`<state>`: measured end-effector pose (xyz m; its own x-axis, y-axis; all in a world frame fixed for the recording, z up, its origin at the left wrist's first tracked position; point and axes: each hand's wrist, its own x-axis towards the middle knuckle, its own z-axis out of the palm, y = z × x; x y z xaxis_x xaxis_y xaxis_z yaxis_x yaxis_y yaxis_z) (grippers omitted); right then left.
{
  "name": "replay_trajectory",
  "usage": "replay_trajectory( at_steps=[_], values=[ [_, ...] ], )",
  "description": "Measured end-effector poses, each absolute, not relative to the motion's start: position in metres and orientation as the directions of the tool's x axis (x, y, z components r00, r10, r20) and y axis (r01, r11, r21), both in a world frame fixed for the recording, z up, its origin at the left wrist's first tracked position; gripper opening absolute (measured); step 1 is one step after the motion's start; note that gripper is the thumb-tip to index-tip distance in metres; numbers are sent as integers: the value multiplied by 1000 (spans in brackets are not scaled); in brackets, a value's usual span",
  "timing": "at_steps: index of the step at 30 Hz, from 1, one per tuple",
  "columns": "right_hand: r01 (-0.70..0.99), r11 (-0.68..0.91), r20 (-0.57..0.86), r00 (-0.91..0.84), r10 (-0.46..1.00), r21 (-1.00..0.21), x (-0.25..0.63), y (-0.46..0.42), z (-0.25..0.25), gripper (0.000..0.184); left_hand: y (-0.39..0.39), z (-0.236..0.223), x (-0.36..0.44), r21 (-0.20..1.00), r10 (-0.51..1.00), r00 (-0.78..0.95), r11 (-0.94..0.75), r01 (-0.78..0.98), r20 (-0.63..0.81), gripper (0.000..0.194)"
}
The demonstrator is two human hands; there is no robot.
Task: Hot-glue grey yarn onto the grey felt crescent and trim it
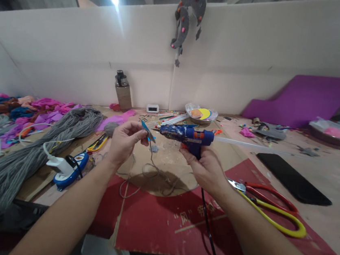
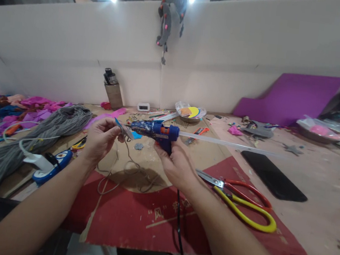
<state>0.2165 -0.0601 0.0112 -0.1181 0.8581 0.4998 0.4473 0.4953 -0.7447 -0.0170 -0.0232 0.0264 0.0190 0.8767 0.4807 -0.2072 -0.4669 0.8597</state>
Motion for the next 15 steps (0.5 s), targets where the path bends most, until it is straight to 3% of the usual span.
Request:
replay_trajectory(
  at_steps=[15],
  values=[
    [413,519,507,-147,849,-749,218,-61,9,23,-20,27,-17,831,859,9,-493,-256,513,30]
  ],
)
